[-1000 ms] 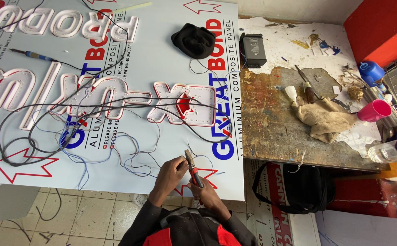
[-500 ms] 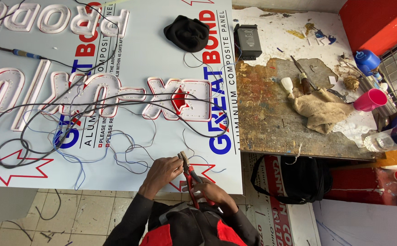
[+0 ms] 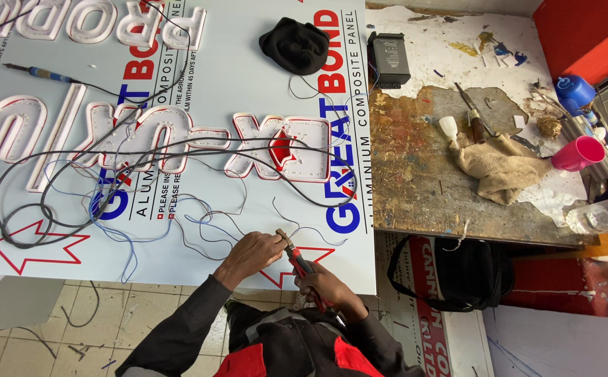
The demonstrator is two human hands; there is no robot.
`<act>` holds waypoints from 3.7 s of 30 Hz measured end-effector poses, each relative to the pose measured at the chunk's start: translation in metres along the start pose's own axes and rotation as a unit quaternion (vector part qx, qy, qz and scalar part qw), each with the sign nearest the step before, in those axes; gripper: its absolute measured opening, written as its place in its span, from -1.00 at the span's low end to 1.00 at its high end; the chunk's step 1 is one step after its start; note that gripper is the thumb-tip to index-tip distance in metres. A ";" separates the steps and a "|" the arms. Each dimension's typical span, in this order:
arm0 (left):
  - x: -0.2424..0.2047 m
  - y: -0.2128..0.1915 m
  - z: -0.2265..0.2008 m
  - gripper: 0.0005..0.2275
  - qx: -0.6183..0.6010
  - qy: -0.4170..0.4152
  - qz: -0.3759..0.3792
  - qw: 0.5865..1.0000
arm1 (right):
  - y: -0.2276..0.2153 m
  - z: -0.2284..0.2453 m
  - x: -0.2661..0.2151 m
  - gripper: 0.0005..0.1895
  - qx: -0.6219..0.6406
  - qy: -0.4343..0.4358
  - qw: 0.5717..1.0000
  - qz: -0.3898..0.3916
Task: The person works on a large white panel with red and blue lettering, using pliers to strip and cut black wires. They repeatedly strip the insulation from wire ends and cut small sections of wire, placing the cut pieces on the panel.
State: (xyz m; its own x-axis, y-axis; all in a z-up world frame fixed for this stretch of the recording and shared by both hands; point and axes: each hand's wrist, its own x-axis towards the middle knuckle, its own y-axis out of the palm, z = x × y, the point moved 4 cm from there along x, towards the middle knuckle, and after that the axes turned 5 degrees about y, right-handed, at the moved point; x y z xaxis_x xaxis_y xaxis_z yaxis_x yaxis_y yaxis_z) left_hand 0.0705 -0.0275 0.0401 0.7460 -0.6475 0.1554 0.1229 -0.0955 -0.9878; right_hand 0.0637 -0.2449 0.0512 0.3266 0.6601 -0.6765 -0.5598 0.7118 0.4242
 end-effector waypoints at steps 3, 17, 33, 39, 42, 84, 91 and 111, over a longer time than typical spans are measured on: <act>0.001 0.003 -0.007 -0.73 0.008 -0.013 -0.003 1.000 | 0.003 -0.008 0.003 -0.79 -0.091 0.002 0.991 -0.100; -0.019 -0.037 -0.010 -0.71 -0.311 -0.422 -0.041 0.850 | -0.038 0.039 -0.008 -0.26 -0.237 -0.089 0.956 -0.146; -0.007 -0.047 -0.015 -0.73 -0.328 -0.439 -0.098 0.831 | -0.007 0.039 0.006 -0.39 -0.508 -0.167 0.822 -0.197; 0.001 -0.038 -0.019 -0.69 -0.338 -0.422 -0.103 0.835 | -0.039 0.056 -0.006 -0.57 -0.374 -0.240 0.836 -0.321; 0.001 -0.033 -0.023 -0.68 -0.339 -0.424 -0.103 0.833 | -0.078 0.064 0.001 -0.71 -0.365 -0.277 0.784 -0.419; -0.020 0.013 -0.020 -0.74 -0.374 -0.460 -0.182 0.784 | -0.056 0.321 0.106 -0.95 -0.555 -0.473 0.522 -0.443; -0.021 0.019 -0.020 -0.73 -0.391 -0.470 -0.209 0.763 | -0.045 0.325 0.239 -0.97 -0.668 -0.508 0.396 -0.373; -0.018 0.020 -0.033 -0.81 -0.262 -0.337 -0.261 0.866 | 0.028 0.068 0.025 -0.87 -0.389 -0.311 0.834 -0.239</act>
